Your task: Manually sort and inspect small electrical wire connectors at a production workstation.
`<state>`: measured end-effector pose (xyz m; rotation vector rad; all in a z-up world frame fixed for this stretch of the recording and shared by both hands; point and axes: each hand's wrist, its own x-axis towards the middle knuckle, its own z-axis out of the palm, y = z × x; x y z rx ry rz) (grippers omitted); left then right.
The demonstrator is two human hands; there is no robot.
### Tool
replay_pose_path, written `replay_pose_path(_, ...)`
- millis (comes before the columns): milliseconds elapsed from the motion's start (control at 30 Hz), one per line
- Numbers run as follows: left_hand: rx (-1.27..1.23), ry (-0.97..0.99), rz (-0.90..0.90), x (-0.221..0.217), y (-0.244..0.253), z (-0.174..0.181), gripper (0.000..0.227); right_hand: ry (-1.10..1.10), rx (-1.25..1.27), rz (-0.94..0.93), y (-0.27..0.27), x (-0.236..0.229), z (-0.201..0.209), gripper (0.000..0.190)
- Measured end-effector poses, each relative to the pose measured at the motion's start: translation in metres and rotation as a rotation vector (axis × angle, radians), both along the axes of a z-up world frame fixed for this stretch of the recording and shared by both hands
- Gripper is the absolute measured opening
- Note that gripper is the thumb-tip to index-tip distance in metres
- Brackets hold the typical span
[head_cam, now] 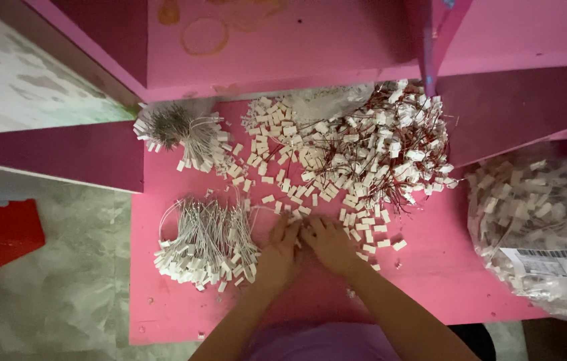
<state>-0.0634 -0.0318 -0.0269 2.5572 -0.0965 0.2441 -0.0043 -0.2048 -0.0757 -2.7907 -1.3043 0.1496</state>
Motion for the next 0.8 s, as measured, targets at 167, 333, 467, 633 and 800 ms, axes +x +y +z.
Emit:
replay_pose_path(167, -0.178, 0.322, 0.012, 0.041, 0.002, 0.041, 0.037, 0.033, 0.129, 0.018, -0.018, -0.007, 0.007, 0.041)
replay_pose_path(333, -0.127, 0.331, 0.113, 0.115, 0.001, 0.016, 0.02, 0.089, 0.278, -0.025, -0.024, -0.016, 0.02, 0.037)
replay_pose_path(467, 0.074, 0.194, 0.055, 0.143, -0.005, -0.005, 0.032, 0.052, 0.321, -0.113, -0.029, -0.017, 0.015, 0.036)
replay_pose_path(633, 0.101, 0.452, 0.034, 0.142, 0.003, 0.021, 0.028, 0.734, 0.427, -0.762, -0.021, 0.004, 0.085, 0.041)
replay_pose_path(800, -0.315, 0.717, 0.185, 0.135, 0.019, 0.033, 0.032, 1.619, 1.596, -1.225, -0.051, 0.01, 0.042, 0.023)
